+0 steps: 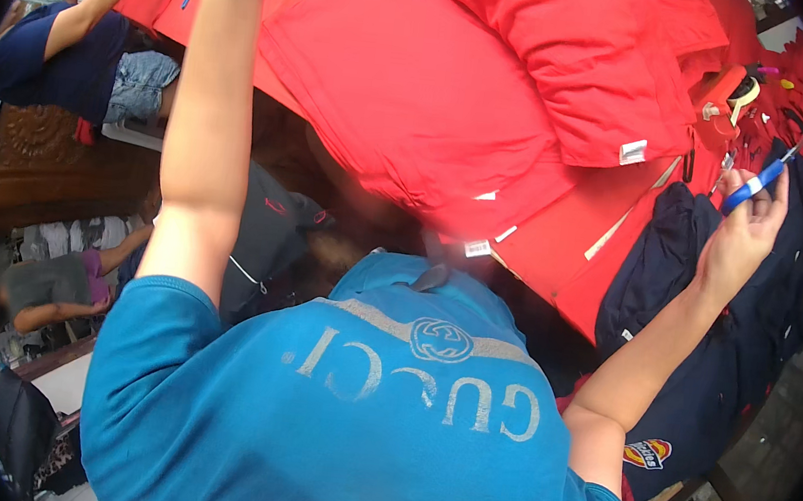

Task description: The person uses blue-handled scissors to cut tags off a stack of red shirts laid out on a table. They repeatedly pick up a shirt, snip the tag, and place the shirt back on the pile. A second person is visible in the background working on similar items.

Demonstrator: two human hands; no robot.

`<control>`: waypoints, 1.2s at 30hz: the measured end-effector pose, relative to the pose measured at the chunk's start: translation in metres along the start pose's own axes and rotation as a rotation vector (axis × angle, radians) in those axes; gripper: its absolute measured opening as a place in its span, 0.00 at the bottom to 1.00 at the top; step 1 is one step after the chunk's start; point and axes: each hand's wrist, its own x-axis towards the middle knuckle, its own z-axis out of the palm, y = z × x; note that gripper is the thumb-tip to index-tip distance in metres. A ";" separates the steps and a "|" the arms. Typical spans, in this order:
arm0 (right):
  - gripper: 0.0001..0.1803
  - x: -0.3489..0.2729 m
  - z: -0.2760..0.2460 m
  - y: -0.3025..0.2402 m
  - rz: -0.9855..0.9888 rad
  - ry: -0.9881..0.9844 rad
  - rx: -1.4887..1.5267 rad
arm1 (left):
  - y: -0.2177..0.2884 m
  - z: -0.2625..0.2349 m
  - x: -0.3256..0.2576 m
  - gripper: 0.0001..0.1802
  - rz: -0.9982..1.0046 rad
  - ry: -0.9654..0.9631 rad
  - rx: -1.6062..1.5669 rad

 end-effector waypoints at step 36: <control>0.32 -0.230 0.036 -0.009 0.568 -0.887 0.201 | -0.033 0.165 -0.285 0.11 -0.053 0.413 0.758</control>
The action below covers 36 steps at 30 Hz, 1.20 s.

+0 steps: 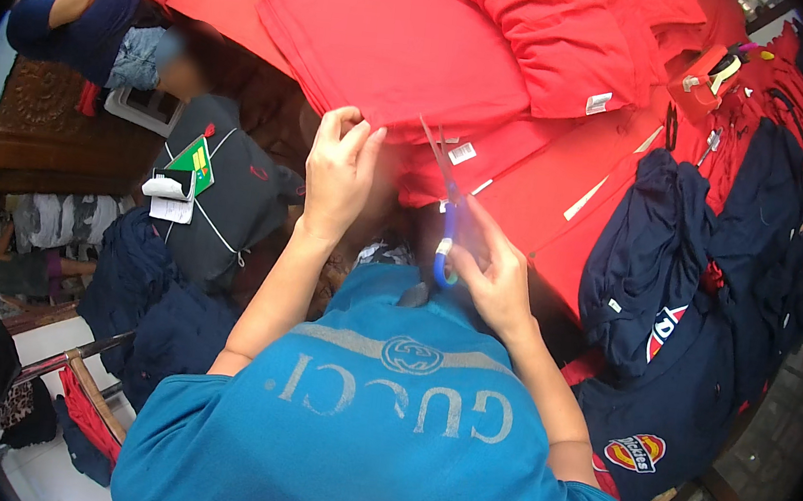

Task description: The person uses blue-handled scissors to cut tags off a stack of red shirts laid out on a table. They repeatedly pick up a shirt, snip the tag, and place the shirt back on the pile. A second person is visible in the background working on similar items.

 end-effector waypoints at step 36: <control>0.30 0.003 -0.002 -0.010 -0.333 0.045 -0.500 | 0.029 -0.003 0.001 0.14 -0.801 -0.300 -1.266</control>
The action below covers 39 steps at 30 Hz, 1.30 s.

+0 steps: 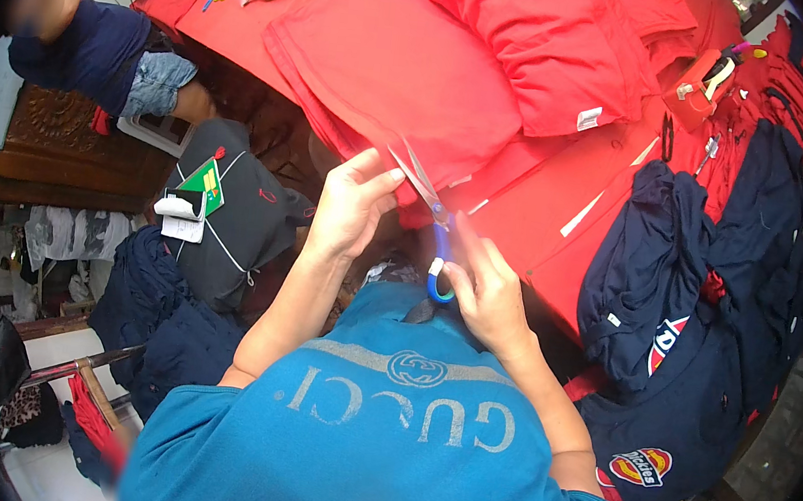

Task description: The person uses blue-handled scissors to cut tags off a stack of red shirts laid out on a table. They repeatedly pick up a shirt, snip the tag, and place the shirt back on the pile. A second person is visible in the background working on similar items.

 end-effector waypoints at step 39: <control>0.25 0.003 -0.017 0.014 0.368 0.011 0.840 | -0.003 -0.010 0.009 0.16 -0.124 0.046 -0.179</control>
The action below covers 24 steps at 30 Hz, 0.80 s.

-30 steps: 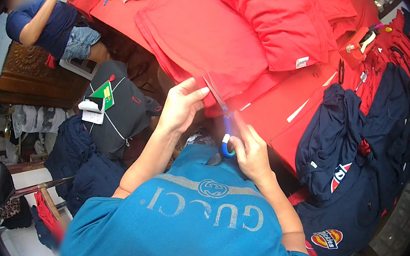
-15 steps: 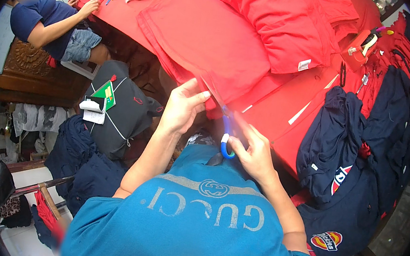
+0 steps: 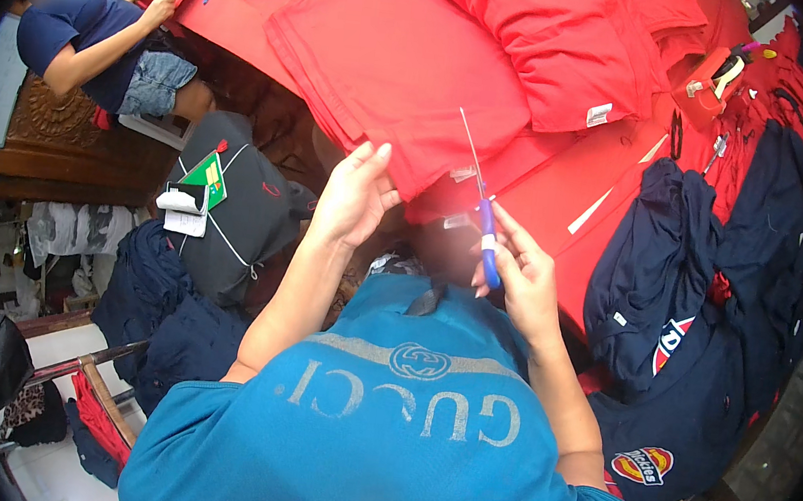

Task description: The person uses blue-handled scissors to cut tags off a stack of red shirts laid out on a table. They repeatedly pick up a shirt, snip the tag, and place the shirt back on the pile. A second person is visible in the background working on similar items.

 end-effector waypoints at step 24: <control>0.31 0.030 0.016 0.018 -0.069 0.042 -0.221 | -0.043 -0.018 -0.010 0.21 -0.202 -0.074 -0.136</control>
